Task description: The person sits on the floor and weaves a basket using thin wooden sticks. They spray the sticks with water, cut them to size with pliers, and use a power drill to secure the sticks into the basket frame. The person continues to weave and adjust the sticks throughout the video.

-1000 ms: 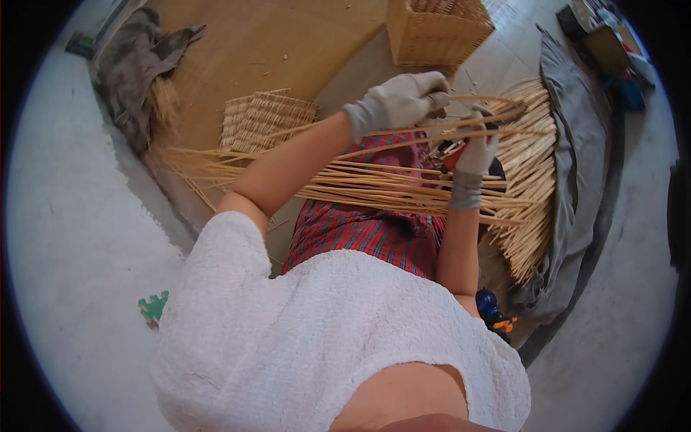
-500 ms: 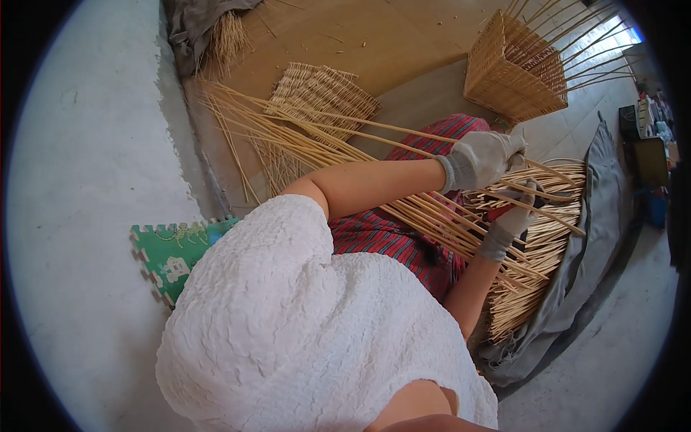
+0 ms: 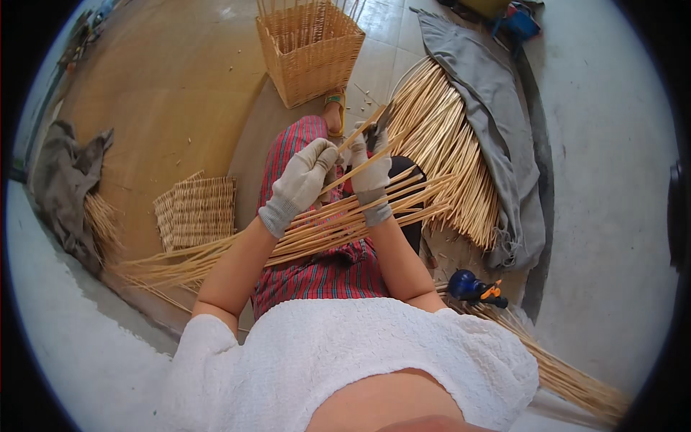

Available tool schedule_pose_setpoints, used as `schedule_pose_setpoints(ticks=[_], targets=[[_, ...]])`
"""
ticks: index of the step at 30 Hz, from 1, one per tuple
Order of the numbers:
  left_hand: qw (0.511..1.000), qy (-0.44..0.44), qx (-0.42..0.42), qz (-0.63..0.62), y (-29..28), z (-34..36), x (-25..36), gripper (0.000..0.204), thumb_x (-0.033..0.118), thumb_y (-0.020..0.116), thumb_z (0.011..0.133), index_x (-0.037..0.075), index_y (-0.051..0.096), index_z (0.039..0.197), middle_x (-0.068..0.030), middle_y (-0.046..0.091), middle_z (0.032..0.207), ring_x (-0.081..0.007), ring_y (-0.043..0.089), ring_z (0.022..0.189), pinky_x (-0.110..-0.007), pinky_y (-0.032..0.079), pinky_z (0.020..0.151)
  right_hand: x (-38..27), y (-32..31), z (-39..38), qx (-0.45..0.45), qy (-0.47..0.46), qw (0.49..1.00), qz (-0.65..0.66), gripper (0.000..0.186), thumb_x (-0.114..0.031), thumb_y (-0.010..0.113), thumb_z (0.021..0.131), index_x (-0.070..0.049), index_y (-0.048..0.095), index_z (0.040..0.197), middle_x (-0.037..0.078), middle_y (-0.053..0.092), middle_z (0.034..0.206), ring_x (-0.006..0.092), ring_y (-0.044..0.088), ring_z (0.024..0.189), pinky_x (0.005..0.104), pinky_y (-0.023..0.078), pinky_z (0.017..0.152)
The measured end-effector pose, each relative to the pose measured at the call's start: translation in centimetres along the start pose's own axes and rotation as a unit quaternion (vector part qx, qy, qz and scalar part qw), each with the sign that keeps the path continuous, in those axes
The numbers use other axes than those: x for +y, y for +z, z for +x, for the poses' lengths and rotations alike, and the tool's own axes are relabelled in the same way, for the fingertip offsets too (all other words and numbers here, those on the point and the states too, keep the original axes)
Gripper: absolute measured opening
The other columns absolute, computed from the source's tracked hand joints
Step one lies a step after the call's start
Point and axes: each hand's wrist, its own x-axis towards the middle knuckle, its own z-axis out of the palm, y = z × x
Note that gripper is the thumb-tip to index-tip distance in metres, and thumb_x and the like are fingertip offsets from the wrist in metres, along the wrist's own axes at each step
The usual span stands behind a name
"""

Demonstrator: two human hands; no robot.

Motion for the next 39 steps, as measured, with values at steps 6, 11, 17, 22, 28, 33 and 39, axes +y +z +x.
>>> schedule_pose_setpoints(ticks=[6, 11, 17, 22, 28, 33, 39], targets=[[1.000, -0.002, 0.003, -0.006, 0.5, -0.6, 0.6, 0.023, 0.028, 0.047, 0.108, 0.008, 0.057, 0.102, 0.0024, 0.054, 0.067, -0.0058, 0.047, 0.042, -0.021, 0.041, 0.036, -1.2, 0.7, -0.2, -0.011, -0.018, 1.000, -0.021, 0.030, -0.015, 0.067, 0.098, -0.002, 0.055, 0.122, 0.004, 0.061, 0.097, 0.0094, 0.061, 0.084, 0.0261, 0.053, 0.074], [1.000, -0.002, -0.002, 0.008, 0.7, -0.7, 1.2, 0.025, 0.030, 0.047, 0.108, 0.009, 0.059, 0.100, 0.0027, 0.054, 0.065, -0.0055, 0.047, 0.043, -0.021, 0.041, 0.038, -0.5, 0.2, -0.1, 0.003, -0.089, 0.994, -0.063, 0.025, -0.012, 0.065, 0.097, -0.002, 0.058, 0.119, 0.003, 0.063, 0.086, 0.0088, 0.062, 0.078, 0.0258, 0.052, 0.068], [1.000, -0.023, -0.002, 0.002, 0.6, -0.6, 1.4, 0.029, 0.036, 0.050, 0.107, 0.009, 0.060, 0.099, 0.0022, 0.054, 0.061, -0.0058, 0.047, 0.042, -0.022, 0.039, 0.038, -0.1, -0.1, -0.5, 0.012, -0.018, 0.999, -0.026, 0.015, -0.016, 0.062, 0.100, -0.002, 0.058, 0.104, 0.001, 0.059, 0.073, 0.0087, 0.059, 0.063, 0.0255, 0.050, 0.057], [0.999, -0.029, -0.006, 0.013, 0.7, 0.0, 2.2, 0.029, 0.034, 0.049, 0.107, 0.009, 0.062, 0.100, 0.0028, 0.056, 0.069, -0.0050, 0.048, 0.047, -0.021, 0.041, 0.041, -0.7, -0.6, -0.5, 0.081, 0.066, 0.956, 0.275, 0.018, -0.021, 0.062, 0.101, -0.004, 0.058, 0.099, 0.000, 0.058, 0.069, 0.0076, 0.055, 0.056, 0.0233, 0.047, 0.049], [0.981, 0.160, -0.102, 0.029, 2.2, 2.6, 1.5, 0.052, 0.049, 0.054, 0.102, 0.005, 0.053, 0.130, -0.0106, 0.063, 0.103, -0.0163, 0.062, 0.077, -0.031, 0.053, 0.069, -3.2, -5.8, 2.2, 0.107, -0.015, 0.975, 0.196, 0.022, -0.015, 0.060, 0.100, -0.004, 0.056, 0.118, 0.003, 0.060, 0.073, 0.0106, 0.056, 0.056, 0.0250, 0.046, 0.045], [0.904, 0.320, -0.134, 0.251, 1.8, -1.5, -1.1, 0.103, 0.068, 0.061, 0.088, 0.001, 0.024, 0.157, -0.0257, 0.040, 0.152, -0.0322, 0.041, 0.142, -0.044, 0.031, 0.118, -2.7, -23.2, 8.1, 0.172, -0.147, 0.973, 0.046, 0.049, -0.031, 0.063, 0.099, -0.008, 0.036, 0.133, 0.010, 0.063, 0.108, 0.0204, 0.062, 0.088, 0.0285, 0.052, 0.077], [0.790, 0.133, -0.111, 0.587, 2.7, -9.8, -4.6, 0.135, 0.066, 0.084, 0.063, -0.001, 0.015, 0.158, -0.0301, 0.022, 0.160, -0.0428, 0.018, 0.151, -0.052, 0.014, 0.123, 7.6, -39.4, 1.0, 0.144, 0.283, 0.790, -0.524, 0.059, -0.050, 0.055, 0.094, 0.001, 0.062, 0.124, 0.023, 0.070, 0.103, 0.0373, 0.068, 0.100, 0.0422, 0.054, 0.086]])
